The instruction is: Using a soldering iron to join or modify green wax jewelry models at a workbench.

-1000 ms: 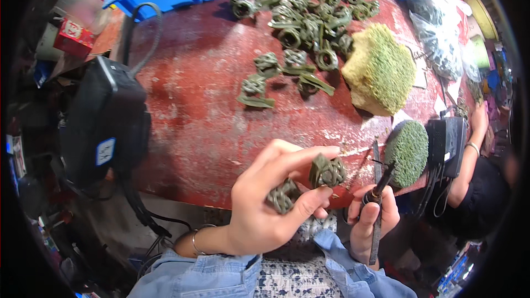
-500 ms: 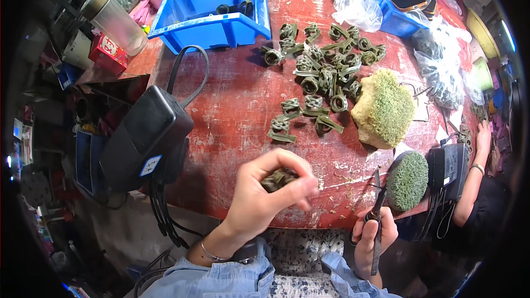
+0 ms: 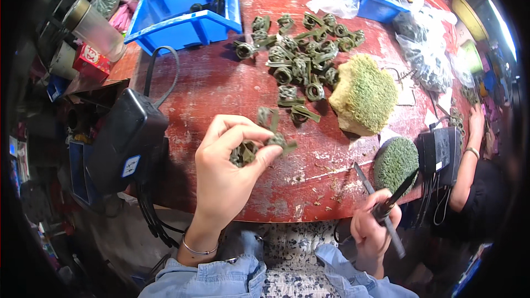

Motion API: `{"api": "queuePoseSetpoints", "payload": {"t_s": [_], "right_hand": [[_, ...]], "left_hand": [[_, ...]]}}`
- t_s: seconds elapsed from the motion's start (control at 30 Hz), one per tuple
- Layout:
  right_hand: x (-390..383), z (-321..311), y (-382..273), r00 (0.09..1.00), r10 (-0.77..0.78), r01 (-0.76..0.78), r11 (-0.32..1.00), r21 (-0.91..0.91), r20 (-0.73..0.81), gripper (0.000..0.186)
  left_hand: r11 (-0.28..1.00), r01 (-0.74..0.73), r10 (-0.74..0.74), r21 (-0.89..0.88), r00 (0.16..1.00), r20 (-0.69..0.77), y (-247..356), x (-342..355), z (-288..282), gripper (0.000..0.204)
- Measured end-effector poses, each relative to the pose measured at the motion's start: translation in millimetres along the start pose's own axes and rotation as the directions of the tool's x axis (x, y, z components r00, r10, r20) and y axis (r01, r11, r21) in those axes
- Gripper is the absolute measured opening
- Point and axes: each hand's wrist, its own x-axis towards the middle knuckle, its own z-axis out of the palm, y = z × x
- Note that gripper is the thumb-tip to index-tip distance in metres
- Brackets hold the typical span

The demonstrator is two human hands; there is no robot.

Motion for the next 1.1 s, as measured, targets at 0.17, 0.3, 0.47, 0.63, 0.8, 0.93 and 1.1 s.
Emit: {"api": "queuePoseSetpoints", "payload": {"t_s": [0.17, 0.3, 0.47, 0.63, 0.8, 0.93, 1.1], "right_hand": [[12, 3, -5, 0.997, 0.038, -0.029, 0.993, 0.116, -0.068, 0.031], [12, 4, -4, 0.996, 0.027, -0.029, 0.999, -0.019, -0.083, 0.035], [3, 11, -2, 0.992, -0.063, 0.043, 0.983, -0.178, -0.108, 0.033], [-3, 12, -9, 0.984, -0.146, 0.156, 0.982, -0.107, 0.098, 0.026], [-2, 12, -8, 0.957, -0.242, 0.254, 0.965, -0.061, 0.16, 0.024], [3, 13, -7, 0.923, -0.295, 0.307, 0.952, -0.012, 0.246, 0.019], [3, 12, -4, 0.919, -0.34, 0.354, 0.934, -0.039, 0.2, 0.018]], "left_hand": [[0.969, 0.139, -0.104, -0.203, 0.98, 0.171, 0, -11, 10, 0.02], [0.955, 0.185, -0.143, -0.234, 0.972, 0.184, -2, -16, 19, 0.018], [0.937, 0.204, -0.139, -0.282, 0.962, 0.234, 2, -20, 20, 0.017], [0.642, 0.439, -0.165, -0.628, 0.88, 0.446, 13, -27, 17, 0.021], [0.443, 0.594, -0.221, -0.671, 0.798, 0.561, 18, -31, 20, 0.045], [0.558, 0.571, -0.197, -0.602, 0.796, 0.572, 14, -34, 19, 0.044], [0.628, 0.542, -0.153, -0.558, 0.789, 0.595, 16, -31, 18, 0.04]]}}
